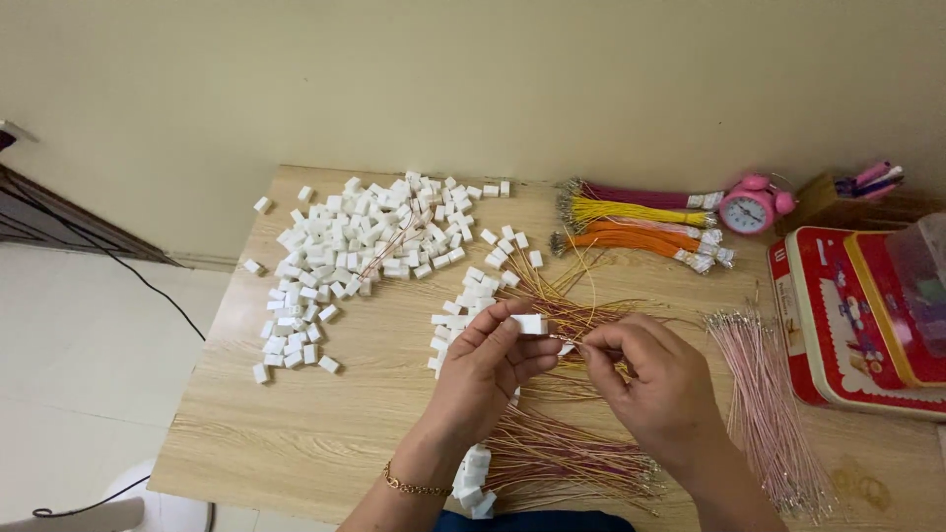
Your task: Assembling electrical wire connectors by inserting thin wires into white plastic connector housings.
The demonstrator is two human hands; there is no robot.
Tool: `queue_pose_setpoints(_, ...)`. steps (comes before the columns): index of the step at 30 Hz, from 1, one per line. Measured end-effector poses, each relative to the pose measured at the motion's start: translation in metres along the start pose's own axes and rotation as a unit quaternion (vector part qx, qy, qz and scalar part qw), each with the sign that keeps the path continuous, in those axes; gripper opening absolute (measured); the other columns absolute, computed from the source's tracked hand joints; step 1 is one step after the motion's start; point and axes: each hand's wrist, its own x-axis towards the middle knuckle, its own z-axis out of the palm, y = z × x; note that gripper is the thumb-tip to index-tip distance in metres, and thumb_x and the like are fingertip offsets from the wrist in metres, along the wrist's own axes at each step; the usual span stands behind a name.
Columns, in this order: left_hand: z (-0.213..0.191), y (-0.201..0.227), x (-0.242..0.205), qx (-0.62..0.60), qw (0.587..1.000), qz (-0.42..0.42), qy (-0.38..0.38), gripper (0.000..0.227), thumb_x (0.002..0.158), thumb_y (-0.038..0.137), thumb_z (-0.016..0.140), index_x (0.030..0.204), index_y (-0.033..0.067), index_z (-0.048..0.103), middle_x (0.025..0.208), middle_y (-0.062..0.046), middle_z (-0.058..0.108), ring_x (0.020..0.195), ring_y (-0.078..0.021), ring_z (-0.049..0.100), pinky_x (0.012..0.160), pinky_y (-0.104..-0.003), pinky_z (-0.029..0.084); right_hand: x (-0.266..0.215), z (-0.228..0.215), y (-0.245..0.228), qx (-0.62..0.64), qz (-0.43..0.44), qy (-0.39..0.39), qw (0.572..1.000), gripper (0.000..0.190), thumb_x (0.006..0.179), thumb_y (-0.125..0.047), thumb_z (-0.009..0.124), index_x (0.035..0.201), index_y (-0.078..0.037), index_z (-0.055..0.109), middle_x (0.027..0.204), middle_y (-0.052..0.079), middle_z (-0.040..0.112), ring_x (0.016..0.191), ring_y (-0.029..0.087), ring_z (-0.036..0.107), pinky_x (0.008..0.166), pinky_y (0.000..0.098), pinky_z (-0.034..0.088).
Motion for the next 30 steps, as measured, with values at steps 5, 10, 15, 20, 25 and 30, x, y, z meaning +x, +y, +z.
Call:
queue_pose_setpoints(5, -0.002, -0.002, 0.001, -0.016, 1.000, -0.020, 0.008, 0.028, 0.106, 0.008, 0.049, 0.132, -0.0024, 0.055, 0.098, -0.021, 0.070, 0.095, -0.0282, 0.073, 0.085, -0.037, 0.063, 0.002, -0.003, -0.002, -0.005, -0.013, 0.007, 1.000, 0.015, 0.075, -0.001, 0.075, 0.088, -0.008, 0.070, 0.081, 0.000, 0.071, 0.059, 0.009, 0.059, 0.047, 0.0228, 0.046)
queue_pose_setpoints(10, -0.003, -0.001, 0.002, -0.030, 0.999, -0.028, -0.002, 0.030, 0.106, 0.008, 0.049, 0.133, -0.0036, 0.054, 0.098, -0.020, 0.070, 0.092, -0.0268, 0.074, 0.082, -0.034, 0.064, 0.007, -0.004, -0.003, -0.021, -0.039, -0.001, 0.999, 0.013, 0.075, -0.003, 0.076, 0.085, -0.008, 0.070, 0.082, 0.000, 0.071, 0.059, 0.009, 0.059, 0.048, 0.0228, 0.046)
queue_pose_setpoints(15, 0.001, 0.001, 0.001, -0.013, 0.999, -0.028, 0.008, 0.034, 0.106, 0.008, 0.050, 0.137, -0.0037, 0.055, 0.093, -0.019, 0.072, 0.088, -0.0253, 0.075, 0.079, -0.033, 0.065, 0.010, -0.004, -0.001, -0.088, -0.097, 0.003, 0.991, 0.013, 0.076, -0.003, 0.077, 0.085, -0.010, 0.070, 0.077, -0.001, 0.067, 0.058, 0.010, 0.057, 0.048, 0.0257, 0.043)
queue_pose_setpoints(20, -0.002, -0.003, 0.001, 0.010, 1.000, -0.027, 0.000, 0.030, 0.105, 0.008, 0.052, 0.132, -0.0029, 0.056, 0.095, -0.020, 0.071, 0.090, -0.0276, 0.074, 0.081, -0.036, 0.063, 0.011, -0.003, 0.005, -0.127, -0.104, -0.006, 0.986, 0.012, 0.077, -0.008, 0.077, 0.085, -0.013, 0.070, 0.076, -0.003, 0.067, 0.057, 0.010, 0.056, 0.046, 0.0272, 0.042)
queue_pose_setpoints(25, -0.002, -0.003, 0.000, 0.029, 0.999, -0.030, 0.006, 0.030, 0.104, 0.008, 0.053, 0.132, -0.0025, 0.058, 0.093, -0.019, 0.071, 0.090, -0.0276, 0.074, 0.082, -0.036, 0.063, 0.011, 0.002, 0.008, -0.141, -0.113, 0.004, 0.984, 0.011, 0.077, -0.008, 0.076, 0.085, -0.012, 0.070, 0.077, -0.003, 0.068, 0.059, 0.011, 0.058, 0.048, 0.0279, 0.044)
queue_pose_setpoints(30, -0.004, -0.006, 0.000, 0.051, 0.998, -0.022, -0.006, 0.027, 0.104, 0.009, 0.054, 0.128, -0.0023, 0.061, 0.093, -0.018, 0.072, 0.089, -0.0263, 0.075, 0.081, -0.035, 0.065, 0.009, 0.008, 0.008, -0.132, -0.099, 0.004, 0.986, 0.014, 0.075, -0.007, 0.077, 0.083, -0.014, 0.067, 0.073, -0.004, 0.064, 0.056, 0.010, 0.054, 0.045, 0.0277, 0.040)
